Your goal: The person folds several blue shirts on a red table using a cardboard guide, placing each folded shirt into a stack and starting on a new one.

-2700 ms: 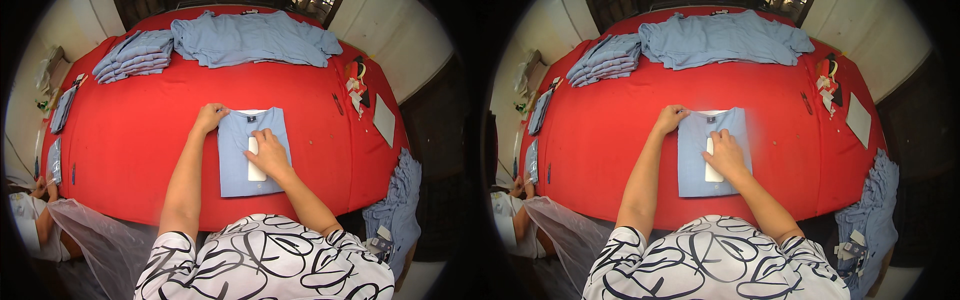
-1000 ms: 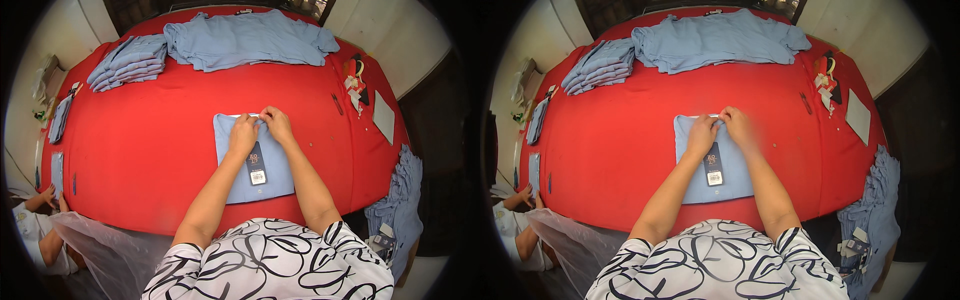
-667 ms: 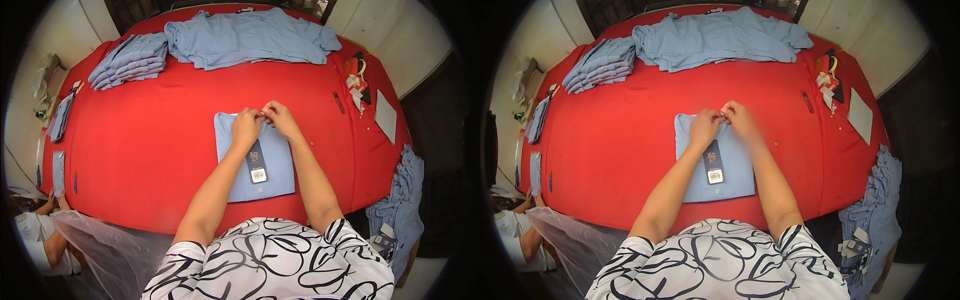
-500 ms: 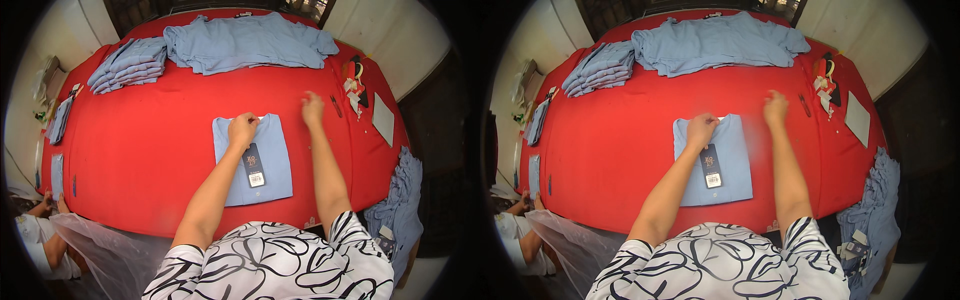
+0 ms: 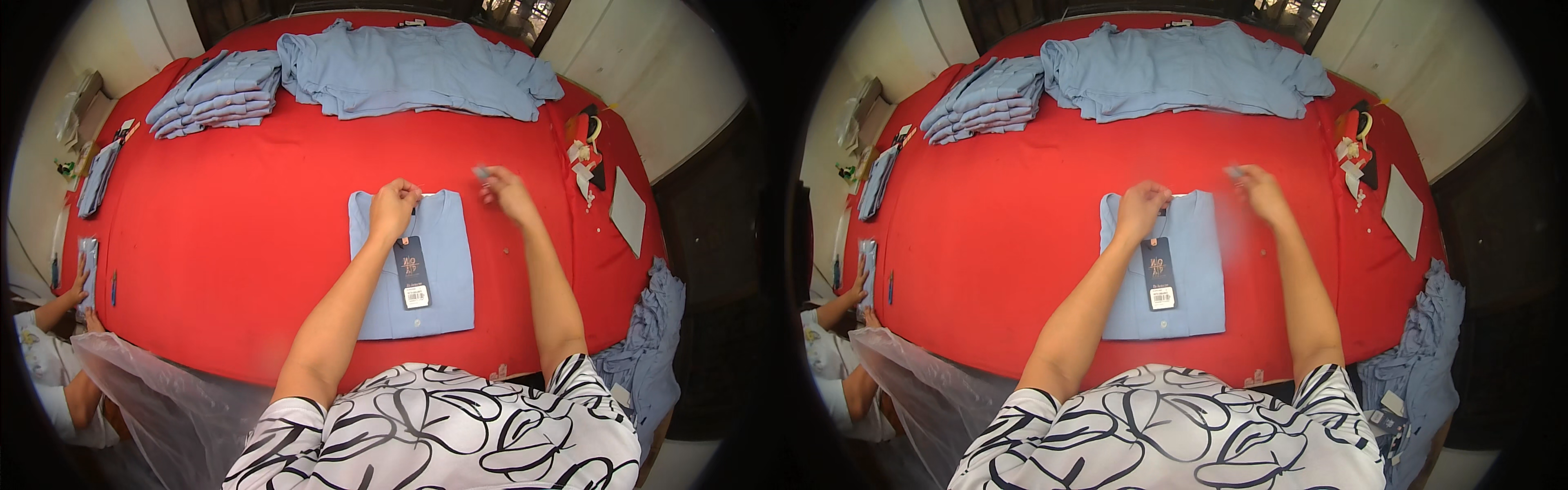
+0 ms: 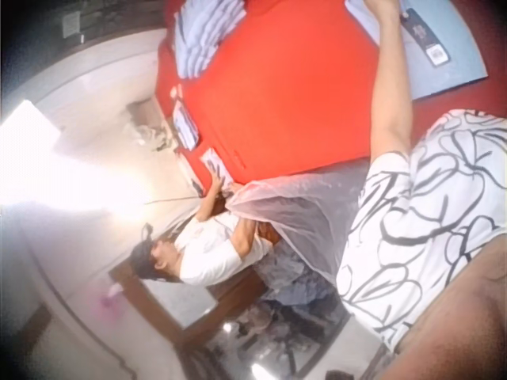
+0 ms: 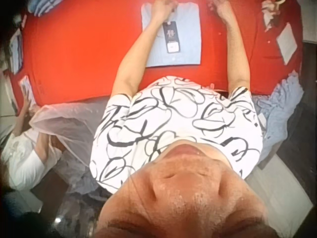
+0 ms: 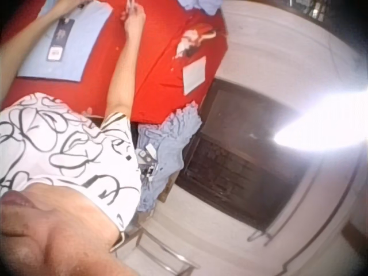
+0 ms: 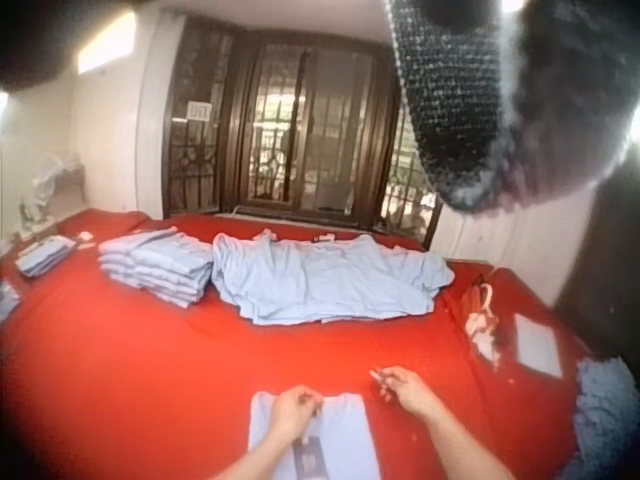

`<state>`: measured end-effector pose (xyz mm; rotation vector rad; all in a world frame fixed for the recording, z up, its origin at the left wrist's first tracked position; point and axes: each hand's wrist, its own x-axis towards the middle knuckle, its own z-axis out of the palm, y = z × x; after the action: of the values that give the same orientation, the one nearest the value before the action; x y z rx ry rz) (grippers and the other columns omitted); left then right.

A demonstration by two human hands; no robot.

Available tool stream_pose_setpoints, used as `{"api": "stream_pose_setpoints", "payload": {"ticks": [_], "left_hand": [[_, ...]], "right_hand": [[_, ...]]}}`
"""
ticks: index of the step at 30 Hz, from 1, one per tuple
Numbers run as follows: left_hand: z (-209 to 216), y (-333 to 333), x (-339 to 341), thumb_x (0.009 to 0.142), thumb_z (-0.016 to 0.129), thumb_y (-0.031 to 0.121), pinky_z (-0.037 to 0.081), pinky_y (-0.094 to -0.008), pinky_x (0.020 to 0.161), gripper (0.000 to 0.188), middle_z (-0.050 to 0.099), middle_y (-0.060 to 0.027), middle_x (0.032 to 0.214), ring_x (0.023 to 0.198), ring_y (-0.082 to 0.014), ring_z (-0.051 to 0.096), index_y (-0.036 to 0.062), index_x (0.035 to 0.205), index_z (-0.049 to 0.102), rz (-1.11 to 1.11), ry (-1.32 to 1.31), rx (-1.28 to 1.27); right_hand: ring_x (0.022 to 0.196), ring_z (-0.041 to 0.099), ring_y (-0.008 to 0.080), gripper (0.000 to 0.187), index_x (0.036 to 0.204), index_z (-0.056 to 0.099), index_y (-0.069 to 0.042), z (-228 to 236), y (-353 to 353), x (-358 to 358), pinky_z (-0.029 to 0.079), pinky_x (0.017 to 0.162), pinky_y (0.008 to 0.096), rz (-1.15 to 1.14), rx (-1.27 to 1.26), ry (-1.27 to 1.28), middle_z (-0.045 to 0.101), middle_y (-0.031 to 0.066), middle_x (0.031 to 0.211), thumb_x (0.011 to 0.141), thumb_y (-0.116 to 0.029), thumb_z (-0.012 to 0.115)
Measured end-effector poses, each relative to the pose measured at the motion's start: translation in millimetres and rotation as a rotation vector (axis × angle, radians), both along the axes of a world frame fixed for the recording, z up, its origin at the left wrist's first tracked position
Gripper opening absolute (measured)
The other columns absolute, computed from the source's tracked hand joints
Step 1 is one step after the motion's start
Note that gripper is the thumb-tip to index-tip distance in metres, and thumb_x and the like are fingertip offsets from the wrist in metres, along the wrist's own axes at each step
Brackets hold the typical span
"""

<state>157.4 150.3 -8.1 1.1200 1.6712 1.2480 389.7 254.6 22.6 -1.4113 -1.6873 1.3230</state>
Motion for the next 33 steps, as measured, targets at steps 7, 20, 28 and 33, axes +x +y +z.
{"api": "stream_pose_setpoints", "payload": {"ticks": [7, 20, 28, 33], "left_hand": [[-9, 8, 13, 0.089, 0.066, 0.019, 0.051, -0.0325, 0.068, 0.017, 0.071, -0.009, 0.076, 0.072, -0.0181, 0.068, 0.0022, 0.089, 0.068, 0.032, -0.007, 0.063], [-12, 8, 7, 0.092, 0.064, 0.021, 0.05, -0.0288, 0.069, 0.022, 0.071, -0.0086, 0.081, 0.075, -0.0151, 0.066, -0.0007, 0.095, 0.067, 0.02, 0.069, 0.041], [81, -123, -80, 0.091, 0.064, 0.021, 0.046, -0.0327, 0.063, 0.023, 0.063, -0.0069, 0.07, 0.065, -0.0162, 0.058, -0.0009, 0.084, 0.063, -0.357, 0.257, -0.046], [73, -241, -150, 0.086, 0.072, 0.043, 0.054, -0.0271, 0.073, 0.04, 0.073, -0.0071, 0.079, 0.078, -0.0145, 0.07, 0.0034, 0.087, 0.075, -0.92, 0.271, -0.897]], "right_hand": [[0.089, 0.067, 0.034, 0.037, 0.105, 0.062, 0.002, 21, -79, -71, 0.051, 0.077, 0.0443, 0.281, 0.236, -0.617, 0.068, 0.0212, 0.091, 0.092, -0.033, 0.061], [0.094, 0.065, 0.0359, 0.036, 0.109, 0.066, -0.001, 14, -76, -77, 0.05, 0.083, 0.0456, 0.253, 0.275, -0.62, 0.069, 0.02, 0.094, 0.095, -0.033, 0.057], [0.104, 0.059, 0.0417, 0.034, 0.116, 0.062, -0.003, -31, 58, 64, 0.05, 0.091, 0.0454, -0.372, 0.575, -0.864, 0.056, 0.0242, 0.115, 0.087, -0.019, 0.068], [0.107, 0.059, 0.0373, 0.043, 0.123, 0.059, -0.009, -36, 70, 105, 0.048, 0.089, 0.0538, -0.527, 0.685, -1.18, 0.06, 0.0154, 0.116, 0.089, -0.036, 0.066]]}}
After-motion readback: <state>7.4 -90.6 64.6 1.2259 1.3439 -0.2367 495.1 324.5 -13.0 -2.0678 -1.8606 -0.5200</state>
